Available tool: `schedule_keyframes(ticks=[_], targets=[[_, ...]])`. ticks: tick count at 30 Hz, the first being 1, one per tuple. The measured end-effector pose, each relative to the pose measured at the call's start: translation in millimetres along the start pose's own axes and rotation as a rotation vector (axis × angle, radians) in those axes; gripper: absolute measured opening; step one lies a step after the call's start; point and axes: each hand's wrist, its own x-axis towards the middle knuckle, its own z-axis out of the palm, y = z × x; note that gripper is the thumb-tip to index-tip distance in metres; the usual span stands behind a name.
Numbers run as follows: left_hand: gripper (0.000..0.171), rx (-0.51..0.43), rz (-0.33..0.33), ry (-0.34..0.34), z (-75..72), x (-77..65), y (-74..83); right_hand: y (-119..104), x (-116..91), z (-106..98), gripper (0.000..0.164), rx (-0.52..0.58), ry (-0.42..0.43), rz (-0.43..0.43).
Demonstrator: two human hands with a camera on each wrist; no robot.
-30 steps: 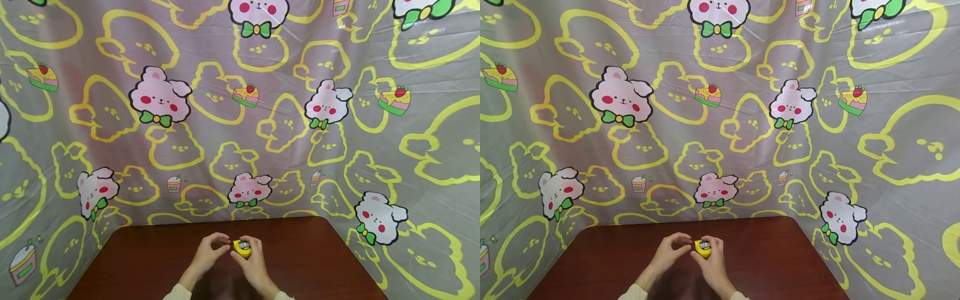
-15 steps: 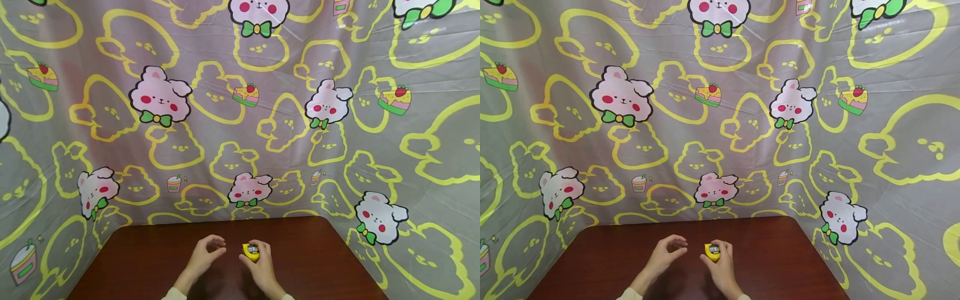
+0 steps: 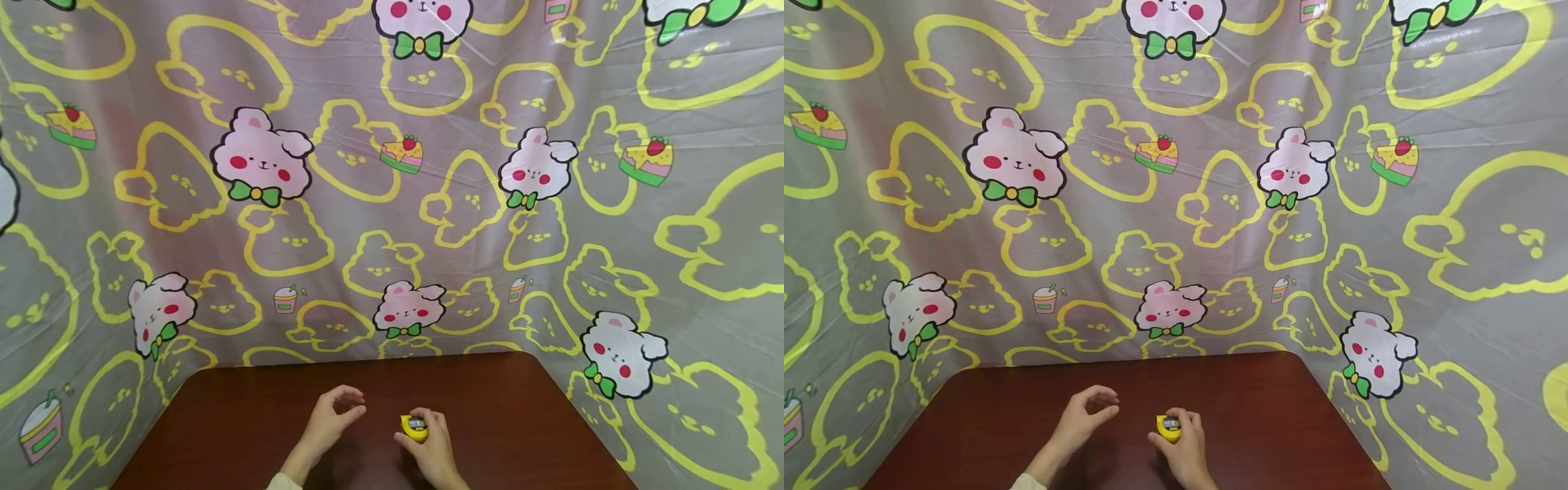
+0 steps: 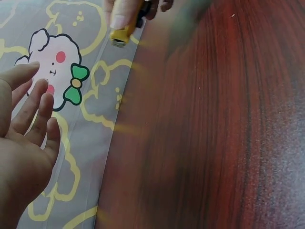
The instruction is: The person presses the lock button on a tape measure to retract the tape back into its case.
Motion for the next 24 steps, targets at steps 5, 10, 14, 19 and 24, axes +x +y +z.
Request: schedule_keyframes(ticks=[5,10,14,19,24], targets=[[0.020,-0.021,-0.011,0.006,-0.8,-1.2,-1.7,10,-4,3,0.050,-0.111,-0.026,0.052],[0.020,-0.039,-0.018,-0.003,1.2,-1.4,-3.2,16,-6,7,0.053,-0.235,-0.050,0.097],[0.020,-0.038,-0.022,-0.009,1.4,-1.8,-2.1,19,-8,11,0.057,-0.295,-0.036,0.112],[0.020,-0.040,-0.022,-0.001,0.6,-3.4,-1.5,19,-10,16,0.059,-0.338,0.010,0.087],[0.020,-0.047,-0.028,-0.004,0.4,-5.9,-1.8,23,-14,20,0.065,-0.435,0.043,0.021]])
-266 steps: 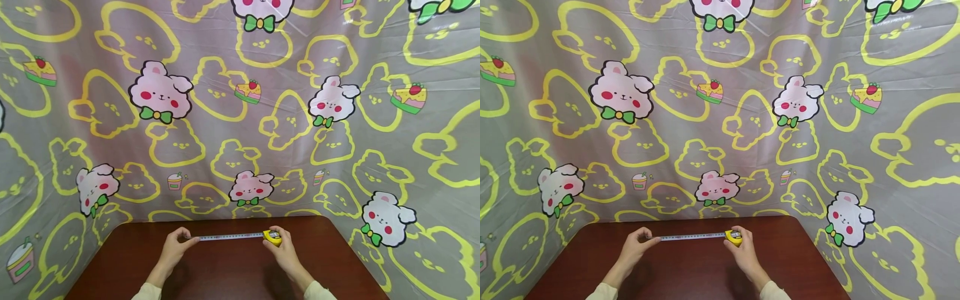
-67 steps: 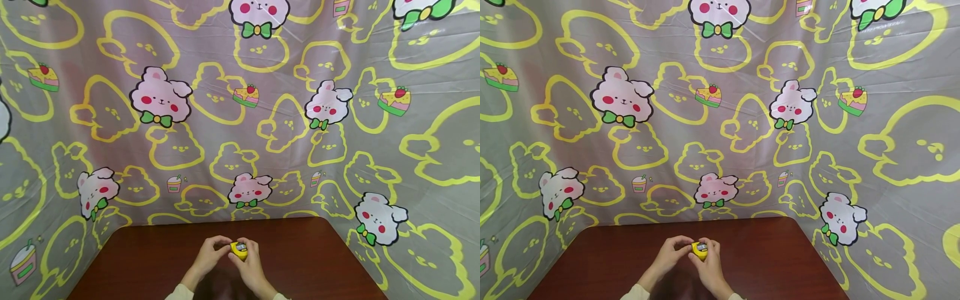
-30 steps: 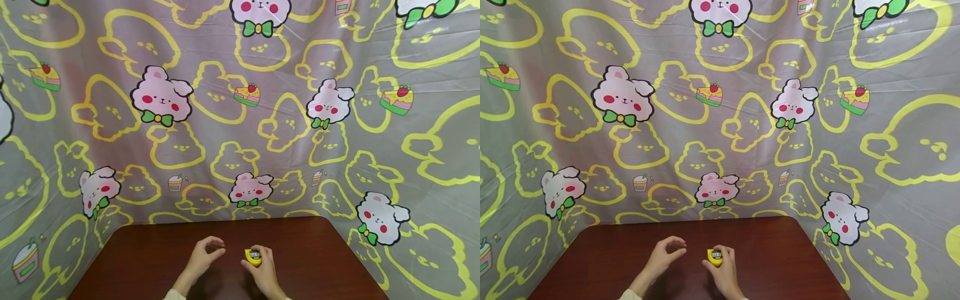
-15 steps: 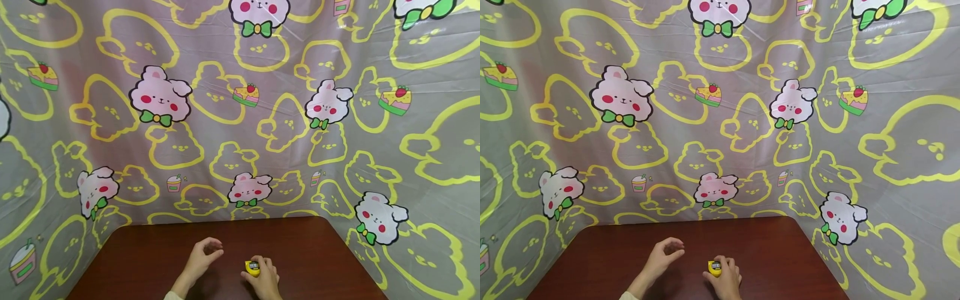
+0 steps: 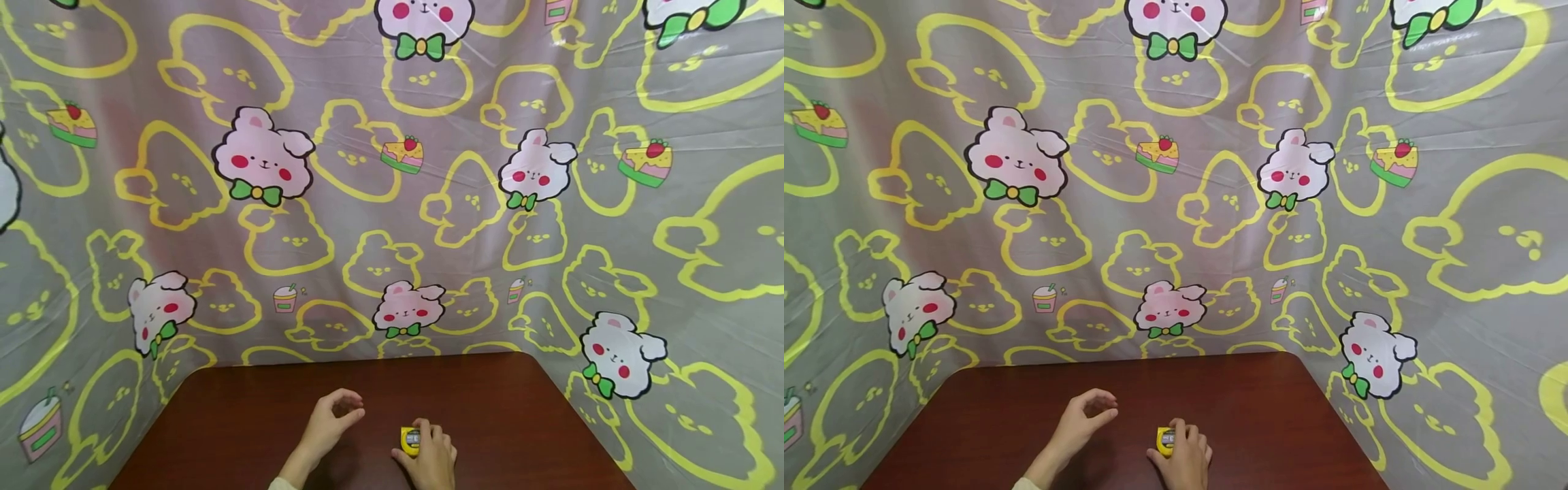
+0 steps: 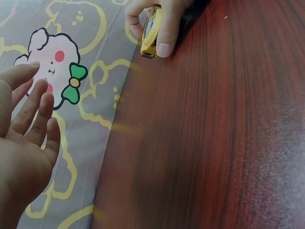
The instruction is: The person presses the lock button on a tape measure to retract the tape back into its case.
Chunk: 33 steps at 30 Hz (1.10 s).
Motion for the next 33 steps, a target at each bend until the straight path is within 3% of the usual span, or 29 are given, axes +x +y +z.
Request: schedule_keyframes(ticks=[7,22,29,33], targets=[[0.019,0.006,0.005,0.005,-1.7,-3.4,-1.1,1,-2,0,0.072,-0.062,0.023,-0.033],[0.020,0.031,-0.009,0.008,-11.0,-9.9,-3.3,-3,-4,6,0.073,-0.013,0.052,-0.067],[0.019,0.167,0.098,-0.026,-15.3,-10.9,-7.5,0,-2,4,0.077,0.026,0.025,-0.064],[0.023,0.252,0.166,-0.009,-19.2,-11.4,-8.9,2,2,-2,0.086,0.099,-0.021,-0.065]])
